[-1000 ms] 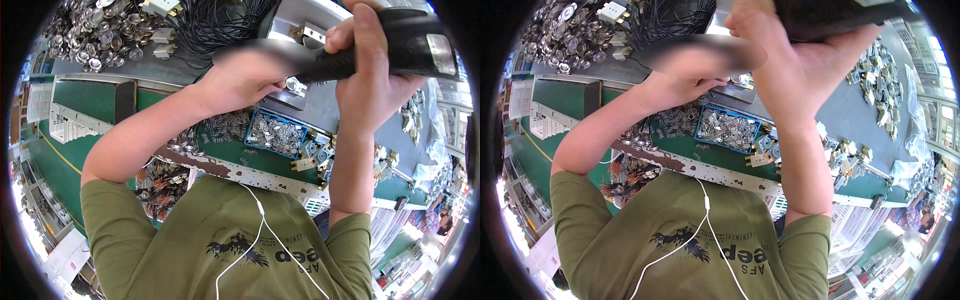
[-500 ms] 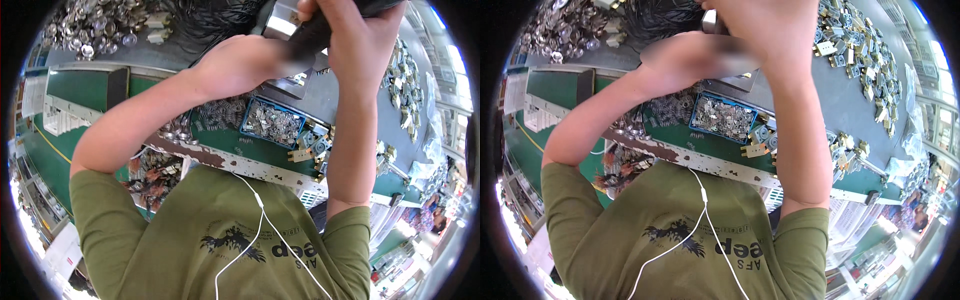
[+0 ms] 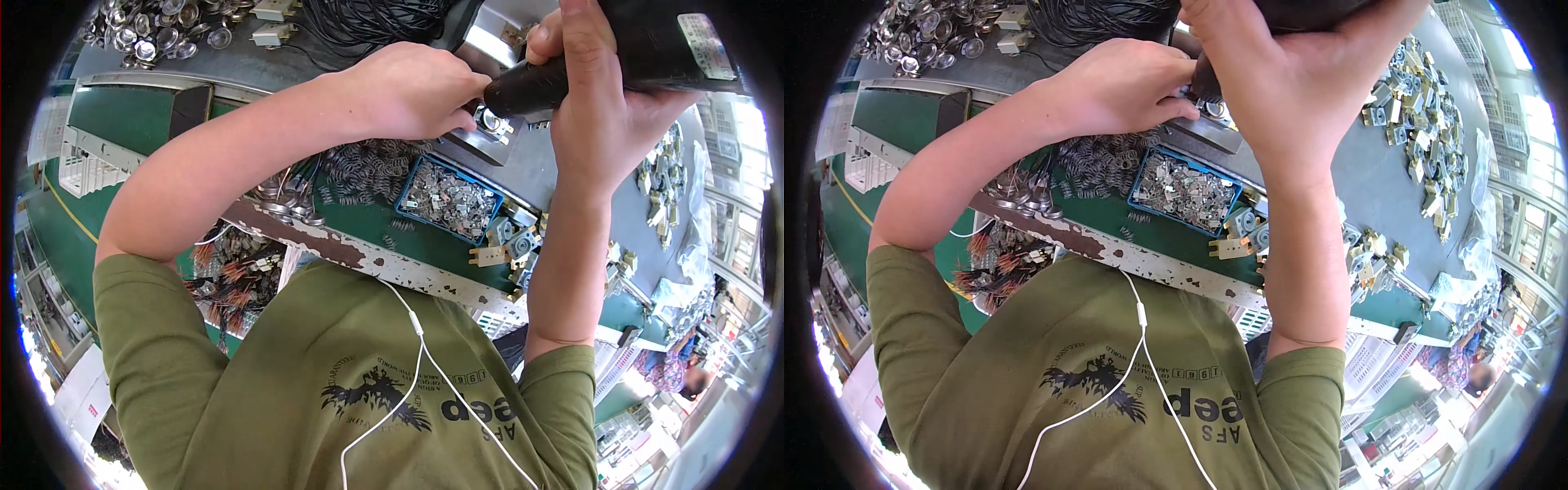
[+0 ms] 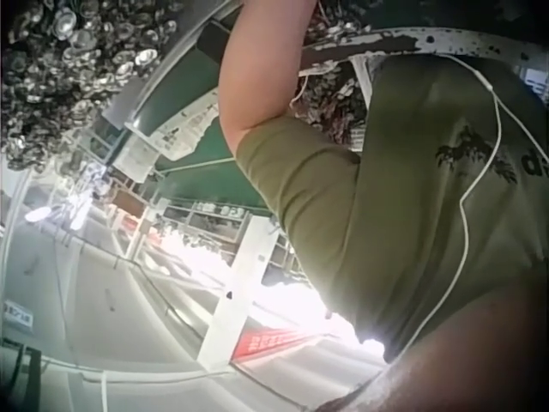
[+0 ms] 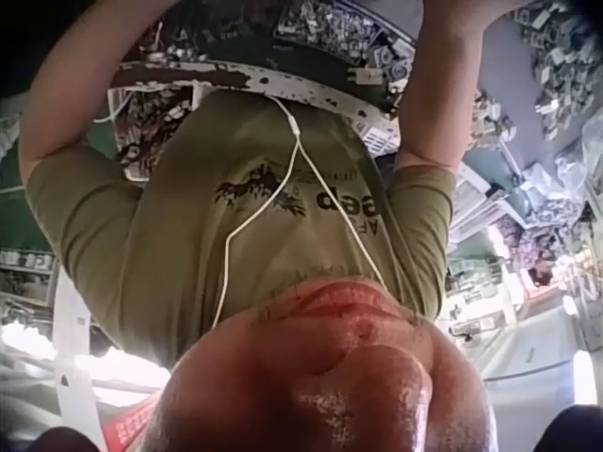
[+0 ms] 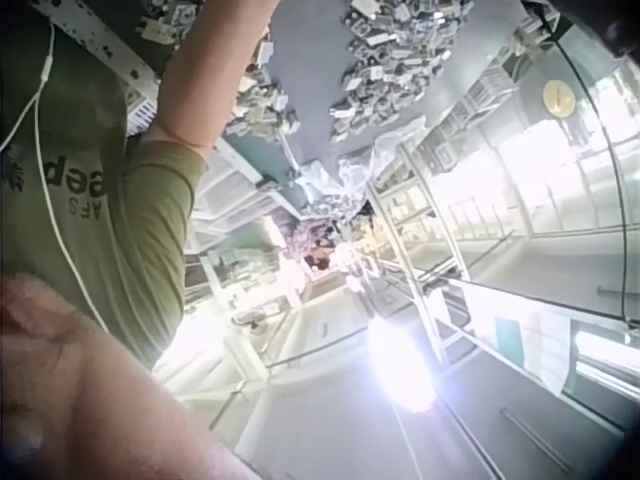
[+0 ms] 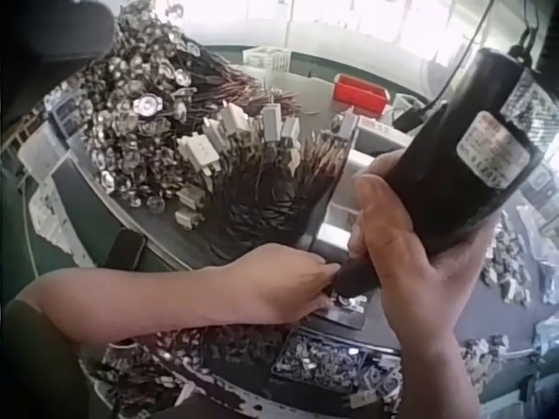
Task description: Assembling electronic components on a circuit board and housing using an electric screwdriver.
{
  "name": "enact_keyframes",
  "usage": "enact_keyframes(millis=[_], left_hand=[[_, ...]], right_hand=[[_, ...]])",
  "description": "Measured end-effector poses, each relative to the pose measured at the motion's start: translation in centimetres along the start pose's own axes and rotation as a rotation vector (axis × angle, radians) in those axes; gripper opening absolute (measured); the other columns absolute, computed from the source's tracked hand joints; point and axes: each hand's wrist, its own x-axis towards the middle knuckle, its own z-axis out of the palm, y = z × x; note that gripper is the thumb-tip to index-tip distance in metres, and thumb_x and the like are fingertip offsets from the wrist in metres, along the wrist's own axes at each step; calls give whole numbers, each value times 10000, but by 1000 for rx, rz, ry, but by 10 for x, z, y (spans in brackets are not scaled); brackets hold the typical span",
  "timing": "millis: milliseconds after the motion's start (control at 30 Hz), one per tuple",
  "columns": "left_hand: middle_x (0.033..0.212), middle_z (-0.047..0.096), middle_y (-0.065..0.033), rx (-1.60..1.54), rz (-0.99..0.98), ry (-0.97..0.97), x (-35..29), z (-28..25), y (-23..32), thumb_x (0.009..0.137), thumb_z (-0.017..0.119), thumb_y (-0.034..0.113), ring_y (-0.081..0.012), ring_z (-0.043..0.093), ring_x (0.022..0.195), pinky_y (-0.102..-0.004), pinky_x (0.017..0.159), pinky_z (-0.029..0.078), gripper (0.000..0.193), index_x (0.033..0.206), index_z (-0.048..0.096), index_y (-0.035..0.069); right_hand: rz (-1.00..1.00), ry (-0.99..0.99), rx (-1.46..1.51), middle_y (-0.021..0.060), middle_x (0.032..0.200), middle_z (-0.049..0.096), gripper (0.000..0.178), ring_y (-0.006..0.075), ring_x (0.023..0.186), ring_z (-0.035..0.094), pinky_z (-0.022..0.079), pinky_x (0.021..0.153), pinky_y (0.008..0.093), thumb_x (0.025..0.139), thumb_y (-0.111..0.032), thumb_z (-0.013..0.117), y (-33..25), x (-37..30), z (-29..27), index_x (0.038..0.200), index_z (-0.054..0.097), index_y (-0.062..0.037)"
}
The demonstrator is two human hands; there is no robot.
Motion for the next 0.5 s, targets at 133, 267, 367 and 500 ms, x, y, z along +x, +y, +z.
enact_keyframes(millis=[133, 267, 367, 500], left_hand=[[960, 740, -120, 2, -7, 2, 1, -1, 0, 933, 721, 326, -324, 727, 957, -454, 829, 594, 280, 1102, 698, 104], [952, 742, -118, 7, 34, 47, 1, 7, -5, 930, 724, 337, -322, 729, 957, -454, 827, 593, 302, 1103, 703, 91], [973, 730, -101, 27, 24, 58, 0, 11, -9, 914, 743, 329, -301, 725, 972, -439, 816, 593, 310, 1111, 711, 91], [960, 667, -46, 119, 338, 404, 0, 26, -10, 858, 785, 269, -267, 702, 951, -400, 799, 582, 298, 1110, 715, 127]], right_hand=[[8, -55, 12, 70, 855, 691, 149, 86, 594, 623, 492, 513, 226, 915, -8, 732, -6, 1, 1, 1034, 651, 31], [-88, -12, 11, 90, 896, 715, 165, 81, 605, 617, 497, 525, 237, 904, 11, 720, 11, 5, 8, 1053, 657, 43], [43, 203, 129, 100, 950, 722, 191, 94, 585, 603, 506, 547, 254, 926, -29, 707, -9, 8, 8, 1095, 658, 45], [-30, 101, -74, 145, 1138, 683, 453, 177, 797, 655, 541, 719, 315, 959, -150, 669, -3, 6, -54, 1356, 538, 21]])
